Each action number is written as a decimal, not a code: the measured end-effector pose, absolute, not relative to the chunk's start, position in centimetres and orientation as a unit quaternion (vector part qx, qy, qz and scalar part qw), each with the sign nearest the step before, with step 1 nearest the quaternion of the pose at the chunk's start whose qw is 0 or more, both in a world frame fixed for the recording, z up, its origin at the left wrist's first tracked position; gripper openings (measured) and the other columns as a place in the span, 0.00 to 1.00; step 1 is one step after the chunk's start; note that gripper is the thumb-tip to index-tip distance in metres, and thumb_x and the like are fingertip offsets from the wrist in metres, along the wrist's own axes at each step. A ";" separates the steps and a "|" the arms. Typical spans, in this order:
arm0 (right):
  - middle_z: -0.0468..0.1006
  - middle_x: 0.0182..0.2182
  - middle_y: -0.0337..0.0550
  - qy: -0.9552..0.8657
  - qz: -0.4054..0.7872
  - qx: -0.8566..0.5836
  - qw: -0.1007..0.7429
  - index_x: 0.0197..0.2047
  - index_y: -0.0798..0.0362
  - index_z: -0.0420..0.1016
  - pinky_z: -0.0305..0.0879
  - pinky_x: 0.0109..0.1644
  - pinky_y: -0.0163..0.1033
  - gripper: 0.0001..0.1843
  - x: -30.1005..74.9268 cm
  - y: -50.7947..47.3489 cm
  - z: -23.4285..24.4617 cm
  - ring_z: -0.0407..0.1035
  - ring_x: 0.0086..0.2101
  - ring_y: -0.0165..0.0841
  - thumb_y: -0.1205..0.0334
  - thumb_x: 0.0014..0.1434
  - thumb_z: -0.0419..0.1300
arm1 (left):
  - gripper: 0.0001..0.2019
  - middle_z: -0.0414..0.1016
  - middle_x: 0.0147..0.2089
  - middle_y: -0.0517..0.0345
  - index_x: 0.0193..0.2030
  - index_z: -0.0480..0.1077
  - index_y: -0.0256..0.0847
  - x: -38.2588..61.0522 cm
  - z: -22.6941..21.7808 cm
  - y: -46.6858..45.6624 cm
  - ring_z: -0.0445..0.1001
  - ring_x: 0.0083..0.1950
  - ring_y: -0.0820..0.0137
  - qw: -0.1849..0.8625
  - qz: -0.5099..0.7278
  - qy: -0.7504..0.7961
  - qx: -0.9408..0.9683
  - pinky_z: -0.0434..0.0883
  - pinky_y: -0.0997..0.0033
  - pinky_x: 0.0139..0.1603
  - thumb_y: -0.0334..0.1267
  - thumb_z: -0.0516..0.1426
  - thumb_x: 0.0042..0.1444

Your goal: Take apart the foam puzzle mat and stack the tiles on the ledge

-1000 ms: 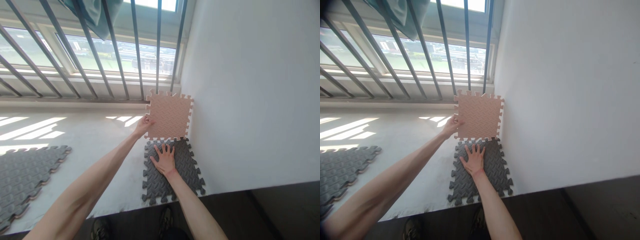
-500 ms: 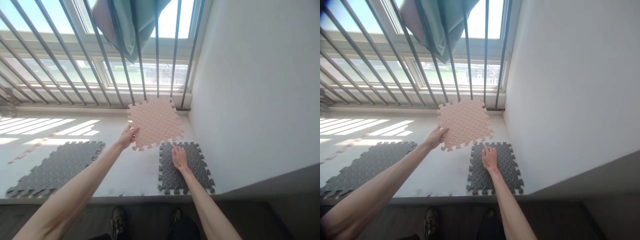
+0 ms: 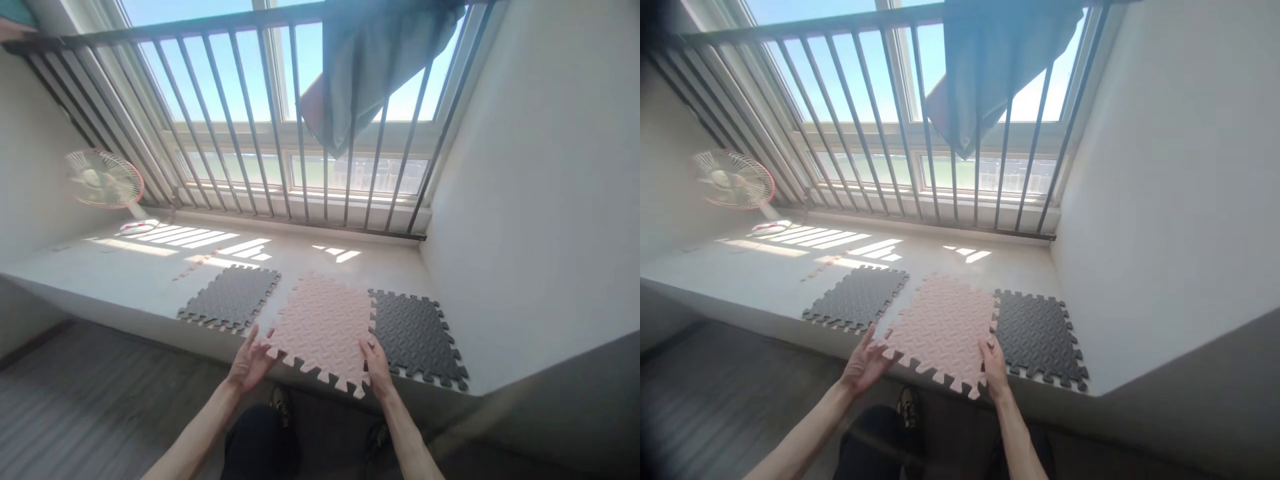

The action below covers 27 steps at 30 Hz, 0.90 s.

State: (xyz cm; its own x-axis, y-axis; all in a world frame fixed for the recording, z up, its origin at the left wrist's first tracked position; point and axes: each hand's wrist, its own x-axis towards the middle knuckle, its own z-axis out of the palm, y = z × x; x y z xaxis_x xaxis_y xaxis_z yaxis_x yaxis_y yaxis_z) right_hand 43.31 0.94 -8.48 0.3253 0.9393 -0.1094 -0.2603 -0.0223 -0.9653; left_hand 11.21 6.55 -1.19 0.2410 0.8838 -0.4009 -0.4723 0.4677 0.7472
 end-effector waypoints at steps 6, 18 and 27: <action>0.86 0.54 0.50 -0.339 0.471 -0.571 0.580 0.64 0.48 0.77 0.77 0.59 0.50 0.44 36.4 -1.1 -9.4 0.78 0.57 0.47 0.25 0.56 0.65 | 0.16 0.84 0.43 0.52 0.39 0.75 0.45 13.1 -6.5 -1.5 0.86 0.49 0.56 0.697 0.536 0.439 0.186 0.86 0.61 0.46 0.35 0.76 0.49; 0.88 0.43 0.49 -0.414 0.400 -0.659 0.485 0.57 0.48 0.82 0.79 0.39 0.42 0.39 48.0 -9.2 -10.7 0.84 0.38 0.43 0.23 0.64 0.56 | 0.12 0.76 0.30 0.63 0.34 0.68 0.38 -2.2 1.2 14.4 0.76 0.28 0.75 0.543 0.640 0.508 0.194 0.80 0.75 0.32 0.24 0.68 0.57; 0.88 0.37 0.42 -0.470 0.327 -0.717 0.398 0.52 0.42 0.84 0.79 0.46 0.40 0.31 49.6 -14.2 -13.5 0.84 0.37 0.41 0.28 0.67 0.55 | 0.14 0.70 0.33 0.61 0.37 0.64 0.39 -3.7 -3.5 18.2 0.73 0.30 0.75 0.464 0.572 0.658 0.156 0.84 0.67 0.33 0.17 0.60 0.58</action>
State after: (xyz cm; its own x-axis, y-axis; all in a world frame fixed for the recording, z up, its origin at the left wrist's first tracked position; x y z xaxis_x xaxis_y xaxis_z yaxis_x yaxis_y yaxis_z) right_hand 49.63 -14.16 -13.46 0.3444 0.9340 -0.0950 0.4121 -0.2413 -0.8786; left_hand -3.69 18.21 -3.54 -0.5202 0.7366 -0.4323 -0.3257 0.2968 0.8977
